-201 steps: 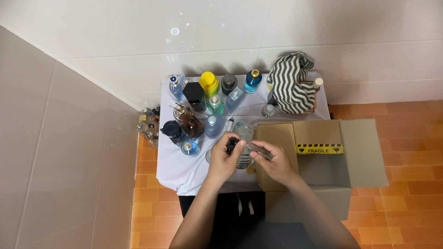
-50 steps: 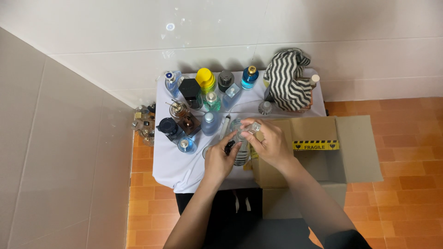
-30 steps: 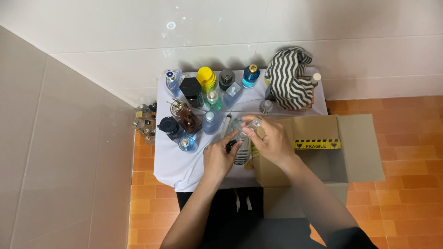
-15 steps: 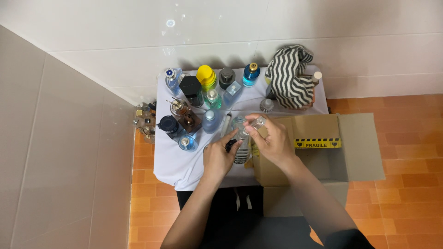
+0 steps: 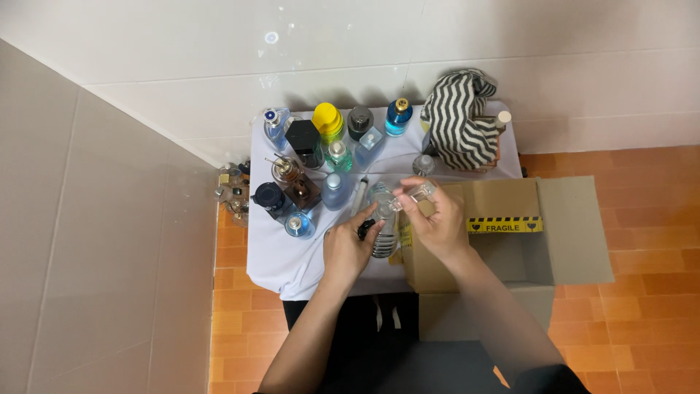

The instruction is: Decanting perfume from various bottles using a syringe and tube into a box

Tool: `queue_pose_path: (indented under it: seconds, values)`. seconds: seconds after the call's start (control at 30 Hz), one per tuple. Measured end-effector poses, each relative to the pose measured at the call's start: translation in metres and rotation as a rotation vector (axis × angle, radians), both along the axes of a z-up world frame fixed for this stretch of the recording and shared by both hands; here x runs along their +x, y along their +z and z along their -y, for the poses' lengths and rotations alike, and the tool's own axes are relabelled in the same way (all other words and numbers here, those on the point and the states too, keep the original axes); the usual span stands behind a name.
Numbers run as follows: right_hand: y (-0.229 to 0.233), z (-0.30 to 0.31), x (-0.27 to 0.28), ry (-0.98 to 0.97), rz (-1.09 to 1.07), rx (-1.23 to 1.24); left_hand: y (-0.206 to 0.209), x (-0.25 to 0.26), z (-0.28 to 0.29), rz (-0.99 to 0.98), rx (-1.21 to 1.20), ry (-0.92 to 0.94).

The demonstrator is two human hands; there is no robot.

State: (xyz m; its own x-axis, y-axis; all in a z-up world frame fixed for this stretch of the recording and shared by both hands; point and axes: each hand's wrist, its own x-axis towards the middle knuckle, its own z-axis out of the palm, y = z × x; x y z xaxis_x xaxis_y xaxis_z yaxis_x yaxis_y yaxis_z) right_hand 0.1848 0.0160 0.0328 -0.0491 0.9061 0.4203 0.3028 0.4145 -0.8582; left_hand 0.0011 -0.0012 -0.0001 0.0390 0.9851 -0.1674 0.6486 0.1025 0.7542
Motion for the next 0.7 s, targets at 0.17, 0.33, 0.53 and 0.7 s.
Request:
queue_pose_path:
  seconds: [0.17,0.33,0.53,0.7]
  values:
    - [0.003,0.004,-0.007,-0.011,-0.137,-0.131,-0.005,-0.001,0.0,-0.008,0.012,0.001]
    - [-0.036,-0.005,0.005,0.046,-0.57,-0.476,0.0,0.001,0.002,-0.029,-0.006,0.008]
    - [-0.039,-0.007,0.006,0.043,-1.058,-0.766,0.012,0.003,0.003,-0.023,-0.019,0.005]
    - [-0.062,-0.01,0.015,0.039,-1.301,-0.86,0.007,0.0,0.007,0.001,0.009,-0.012]
